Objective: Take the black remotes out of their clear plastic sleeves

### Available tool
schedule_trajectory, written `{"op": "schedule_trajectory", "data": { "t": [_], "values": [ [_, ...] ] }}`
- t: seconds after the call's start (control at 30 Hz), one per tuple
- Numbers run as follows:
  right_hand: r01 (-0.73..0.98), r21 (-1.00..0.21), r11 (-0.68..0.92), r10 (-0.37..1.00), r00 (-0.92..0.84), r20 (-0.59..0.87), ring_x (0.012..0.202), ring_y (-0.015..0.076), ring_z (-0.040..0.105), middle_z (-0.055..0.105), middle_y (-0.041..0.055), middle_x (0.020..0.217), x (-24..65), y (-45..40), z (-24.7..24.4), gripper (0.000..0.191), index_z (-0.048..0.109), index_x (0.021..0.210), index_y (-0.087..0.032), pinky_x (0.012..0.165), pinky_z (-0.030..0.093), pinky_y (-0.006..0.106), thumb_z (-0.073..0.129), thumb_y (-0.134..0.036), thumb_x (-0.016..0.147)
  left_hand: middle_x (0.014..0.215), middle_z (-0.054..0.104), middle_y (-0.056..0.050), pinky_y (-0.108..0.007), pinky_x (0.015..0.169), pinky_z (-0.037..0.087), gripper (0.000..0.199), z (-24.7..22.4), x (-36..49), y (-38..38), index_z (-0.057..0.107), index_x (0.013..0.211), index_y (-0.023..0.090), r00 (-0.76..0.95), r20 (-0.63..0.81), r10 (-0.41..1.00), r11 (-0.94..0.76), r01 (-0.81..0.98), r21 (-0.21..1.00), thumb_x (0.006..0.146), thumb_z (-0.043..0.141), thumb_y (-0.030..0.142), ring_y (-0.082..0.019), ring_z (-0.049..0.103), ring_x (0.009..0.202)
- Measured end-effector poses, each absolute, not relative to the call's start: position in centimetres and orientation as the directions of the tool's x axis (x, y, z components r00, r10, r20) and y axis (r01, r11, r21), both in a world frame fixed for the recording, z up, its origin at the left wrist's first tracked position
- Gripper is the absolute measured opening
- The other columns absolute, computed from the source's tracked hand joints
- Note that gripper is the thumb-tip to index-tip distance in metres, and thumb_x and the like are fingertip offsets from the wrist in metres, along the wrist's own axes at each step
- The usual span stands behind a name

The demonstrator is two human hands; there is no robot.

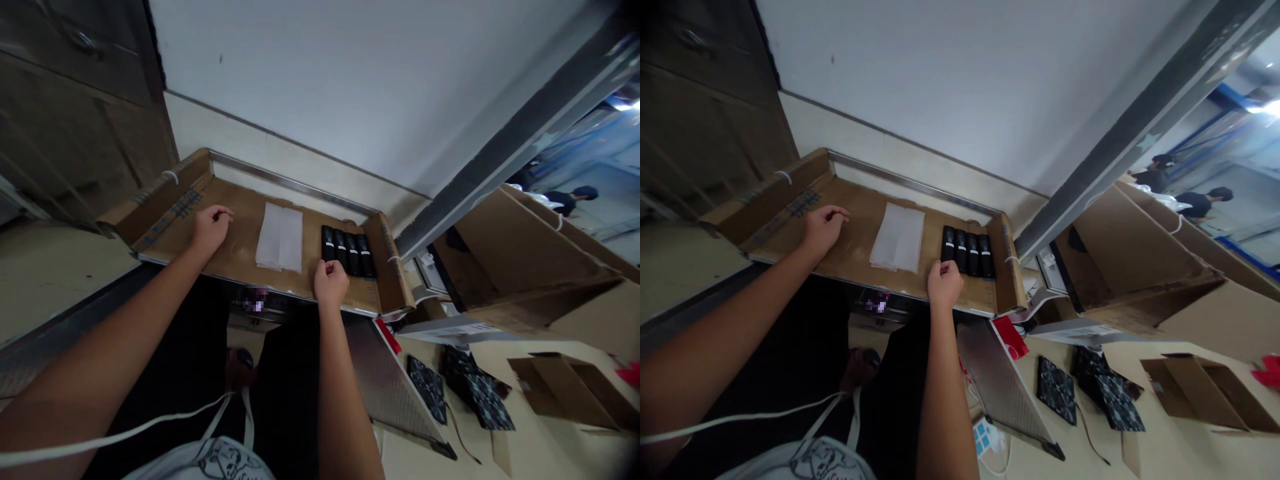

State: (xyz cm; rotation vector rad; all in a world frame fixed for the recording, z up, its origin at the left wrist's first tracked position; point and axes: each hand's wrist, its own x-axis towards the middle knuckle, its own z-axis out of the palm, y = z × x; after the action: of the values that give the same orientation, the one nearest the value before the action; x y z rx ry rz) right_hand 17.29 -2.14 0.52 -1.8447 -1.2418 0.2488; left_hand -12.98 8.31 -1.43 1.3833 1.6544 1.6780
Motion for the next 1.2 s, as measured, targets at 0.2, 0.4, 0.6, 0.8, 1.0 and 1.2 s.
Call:
{"op": "schedule_trajectory", "data": {
  "t": [0.2, 0.4, 0.6, 0.8, 1.0, 1.2],
  "values": [
    [0.674, -0.730, -0.119, 0.831, 0.470, 0.298, 0.058, 0.0173, 0.053, 0.060, -0.0008, 0.060, 17.23, -2.21, 0.68, 0.025, 0.056, 0.067, -0.022, 0.060, 0.031, 0.027, 0.055, -0.039, 0.085, 0.074, 0.070, -0.002, -0.029, 0.073, 0.050, 0.019, -1.66, -13.05, 8.42, 0.071, 0.078, 0.021, -0.398, 0.376, 0.837, -0.229, 0.370, 0.900, 0.076, 0.052, 0.016, -0.018, 0.065, 0.072],
    [0.676, -0.727, -0.122, 0.835, 0.466, 0.294, 0.058, 0.0170, 0.052, 0.060, -0.0012, 0.060, 17.17, -2.24, 0.72, 0.025, 0.055, 0.067, -0.022, 0.060, 0.030, 0.027, 0.055, -0.039, 0.086, 0.076, 0.072, -0.002, -0.028, 0.073, 0.051, 0.021, -1.77, -13.14, 8.37, 0.072, 0.081, 0.021, -0.389, 0.363, 0.847, -0.202, 0.397, 0.895, 0.077, 0.052, 0.018, -0.017, 0.066, 0.073],
    [0.680, -0.722, -0.126, 0.834, 0.467, 0.295, 0.058, 0.0170, 0.053, 0.060, -0.0010, 0.061, 17.24, -2.21, 0.53, 0.025, 0.056, 0.067, -0.022, 0.060, 0.030, 0.027, 0.055, -0.039, 0.085, 0.073, 0.071, -0.002, -0.027, 0.068, 0.049, 0.019, -1.91, -13.25, 8.43, 0.072, 0.077, 0.021, -0.398, 0.373, 0.838, -0.195, 0.421, 0.886, 0.076, 0.054, 0.019, -0.017, 0.064, 0.069],
    [0.674, -0.731, -0.109, 0.839, 0.457, 0.296, 0.058, 0.0172, 0.053, 0.060, -0.0013, 0.060, 17.25, -2.26, 0.53, 0.025, 0.056, 0.068, -0.022, 0.060, 0.031, 0.027, 0.055, -0.040, 0.086, 0.072, 0.070, -0.002, -0.026, 0.064, 0.048, 0.020, -1.55, -13.08, 8.25, 0.072, 0.077, 0.020, -0.396, 0.331, 0.856, -0.156, 0.414, 0.897, 0.075, 0.052, 0.018, -0.016, 0.062, 0.067],
    [0.681, -0.723, -0.118, 0.837, 0.460, 0.297, 0.058, 0.0167, 0.054, 0.060, -0.0015, 0.061, 17.18, -2.31, 0.68, 0.025, 0.056, 0.067, -0.022, 0.060, 0.030, 0.027, 0.056, -0.039, 0.086, 0.072, 0.070, -0.003, -0.029, 0.071, 0.050, 0.020, -1.59, -13.10, 8.22, 0.072, 0.076, 0.021, -0.395, 0.365, 0.843, -0.188, 0.420, 0.888, 0.075, 0.052, 0.017, -0.017, 0.065, 0.071],
    [0.683, -0.721, -0.116, 0.834, 0.461, 0.303, 0.059, 0.0169, 0.053, 0.060, -0.0013, 0.061, 17.16, -2.28, 0.58, 0.025, 0.056, 0.067, -0.022, 0.061, 0.031, 0.027, 0.056, -0.039, 0.085, 0.071, 0.070, -0.003, -0.029, 0.072, 0.051, 0.020, -1.43, -13.00, 8.22, 0.071, 0.075, 0.020, -0.408, 0.338, 0.848, -0.176, 0.385, 0.906, 0.074, 0.052, 0.016, -0.018, 0.065, 0.070]
  ]
}}
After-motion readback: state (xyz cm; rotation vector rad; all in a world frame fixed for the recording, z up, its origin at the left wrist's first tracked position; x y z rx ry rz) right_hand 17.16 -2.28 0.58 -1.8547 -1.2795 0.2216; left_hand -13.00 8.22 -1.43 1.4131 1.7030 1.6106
